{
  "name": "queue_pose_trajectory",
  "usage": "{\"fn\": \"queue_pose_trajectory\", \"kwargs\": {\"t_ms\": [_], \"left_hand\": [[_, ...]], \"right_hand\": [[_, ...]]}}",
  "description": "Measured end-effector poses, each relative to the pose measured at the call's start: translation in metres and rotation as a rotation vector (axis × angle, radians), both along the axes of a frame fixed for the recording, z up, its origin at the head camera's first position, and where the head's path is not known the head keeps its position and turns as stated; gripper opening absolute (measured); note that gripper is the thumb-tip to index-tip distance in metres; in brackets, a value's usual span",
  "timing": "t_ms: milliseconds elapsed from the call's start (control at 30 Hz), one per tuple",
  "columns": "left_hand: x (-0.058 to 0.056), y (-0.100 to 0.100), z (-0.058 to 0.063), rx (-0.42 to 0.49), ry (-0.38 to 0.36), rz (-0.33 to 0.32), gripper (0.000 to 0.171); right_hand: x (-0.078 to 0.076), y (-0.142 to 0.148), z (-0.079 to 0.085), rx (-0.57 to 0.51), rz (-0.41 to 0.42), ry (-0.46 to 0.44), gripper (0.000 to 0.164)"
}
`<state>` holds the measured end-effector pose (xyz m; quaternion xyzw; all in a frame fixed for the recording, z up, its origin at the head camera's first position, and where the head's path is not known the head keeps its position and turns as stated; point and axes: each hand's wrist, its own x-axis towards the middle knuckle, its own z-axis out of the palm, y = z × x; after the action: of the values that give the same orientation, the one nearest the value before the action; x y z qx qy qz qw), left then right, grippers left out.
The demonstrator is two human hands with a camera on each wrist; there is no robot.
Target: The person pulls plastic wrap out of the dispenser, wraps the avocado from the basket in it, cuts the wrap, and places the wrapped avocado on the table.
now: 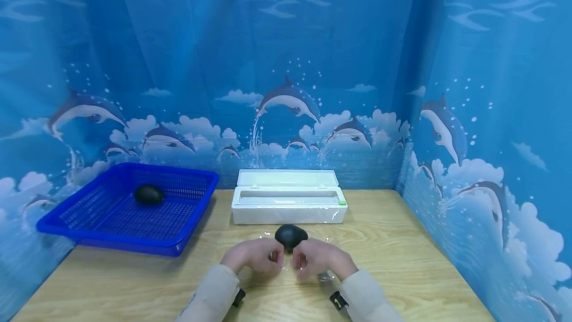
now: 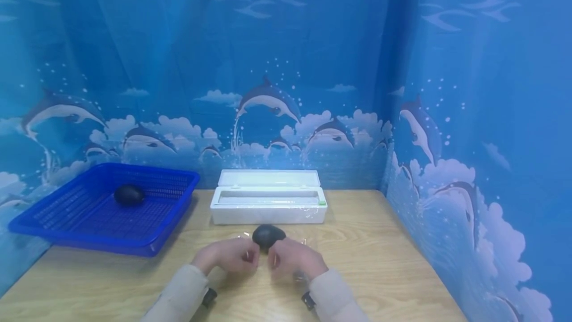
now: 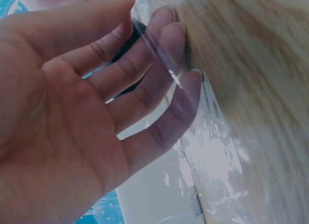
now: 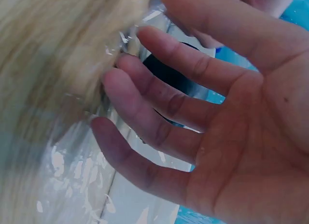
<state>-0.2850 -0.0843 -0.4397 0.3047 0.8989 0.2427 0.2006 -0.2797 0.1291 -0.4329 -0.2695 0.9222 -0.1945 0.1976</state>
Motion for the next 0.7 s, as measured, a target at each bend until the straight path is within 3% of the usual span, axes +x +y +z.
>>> {"fn": "queue_pose_trajectory", "kwargs": {"t_ms": [167, 433, 700], "left_hand": [[-0.002, -0.003, 0.002, 0.016, 0.044, 0.009, 0.013], [-0.005, -0.007, 0.006, 0.098, 0.024, 0.035, 0.009], [-0.009, -0.019, 0.012, 0.156, 0.058, 0.038, 0.004]], "right_hand": [[-0.002, 0.002, 0.0, -0.004, 0.031, 0.028, 0.013], [-0.005, 0.013, 0.005, -0.005, 0.04, 0.064, 0.012], [-0.012, 0.017, 0.006, -0.143, 0.039, 0.196, 0.02]]}}
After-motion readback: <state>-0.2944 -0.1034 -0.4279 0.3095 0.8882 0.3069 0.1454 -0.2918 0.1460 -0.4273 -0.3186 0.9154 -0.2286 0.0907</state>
